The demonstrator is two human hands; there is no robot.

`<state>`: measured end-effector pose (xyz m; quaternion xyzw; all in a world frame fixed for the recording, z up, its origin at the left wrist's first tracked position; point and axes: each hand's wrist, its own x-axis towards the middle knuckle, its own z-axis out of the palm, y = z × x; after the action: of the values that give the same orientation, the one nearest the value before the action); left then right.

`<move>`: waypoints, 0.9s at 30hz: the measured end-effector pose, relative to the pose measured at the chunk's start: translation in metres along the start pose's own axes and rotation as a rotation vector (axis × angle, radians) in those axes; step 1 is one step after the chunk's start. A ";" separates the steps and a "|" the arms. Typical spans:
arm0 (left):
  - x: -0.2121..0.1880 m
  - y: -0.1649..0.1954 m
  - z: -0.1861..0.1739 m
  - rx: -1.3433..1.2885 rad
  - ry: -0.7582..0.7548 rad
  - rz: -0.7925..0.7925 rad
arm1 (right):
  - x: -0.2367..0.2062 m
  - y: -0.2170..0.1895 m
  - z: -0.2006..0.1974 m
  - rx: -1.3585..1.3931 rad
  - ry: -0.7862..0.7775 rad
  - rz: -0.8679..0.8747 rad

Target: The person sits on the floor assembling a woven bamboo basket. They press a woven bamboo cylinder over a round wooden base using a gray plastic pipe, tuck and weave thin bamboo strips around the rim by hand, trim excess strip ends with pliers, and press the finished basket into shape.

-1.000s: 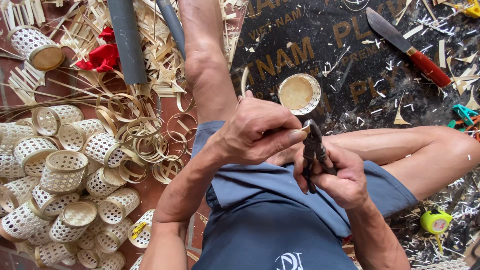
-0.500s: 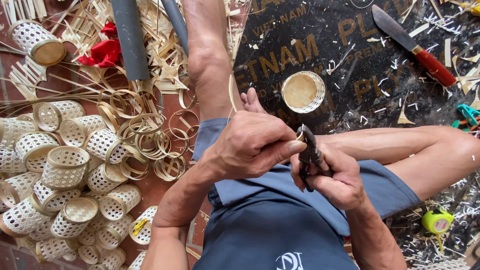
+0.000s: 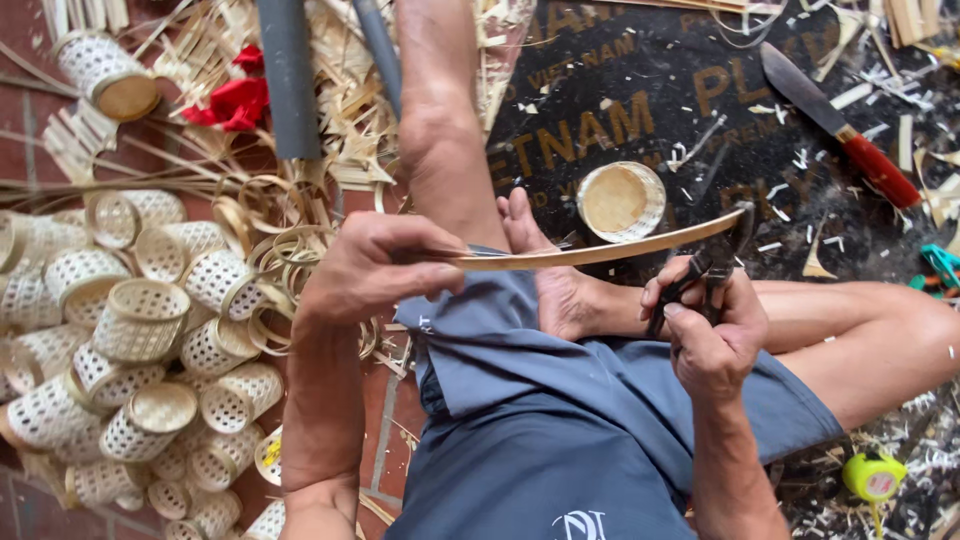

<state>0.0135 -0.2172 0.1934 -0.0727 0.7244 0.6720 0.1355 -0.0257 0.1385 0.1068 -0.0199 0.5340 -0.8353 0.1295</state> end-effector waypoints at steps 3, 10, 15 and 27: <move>0.005 -0.005 0.009 -0.707 0.104 0.114 | -0.003 0.025 0.005 -0.031 0.042 -0.055; 0.030 0.026 0.021 -0.840 0.520 0.674 | 0.008 0.045 0.015 -0.421 -0.204 0.165; 0.025 0.047 0.030 -0.126 0.107 0.599 | 0.014 -0.001 0.025 -0.853 -0.201 -0.132; 0.044 0.045 0.094 0.345 -0.040 0.591 | 0.014 -0.069 0.045 -1.117 -0.333 -0.539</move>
<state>-0.0322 -0.1168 0.2181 0.1774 0.8144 0.5511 -0.0406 -0.0448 0.1229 0.1859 -0.3475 0.8375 -0.4204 -0.0337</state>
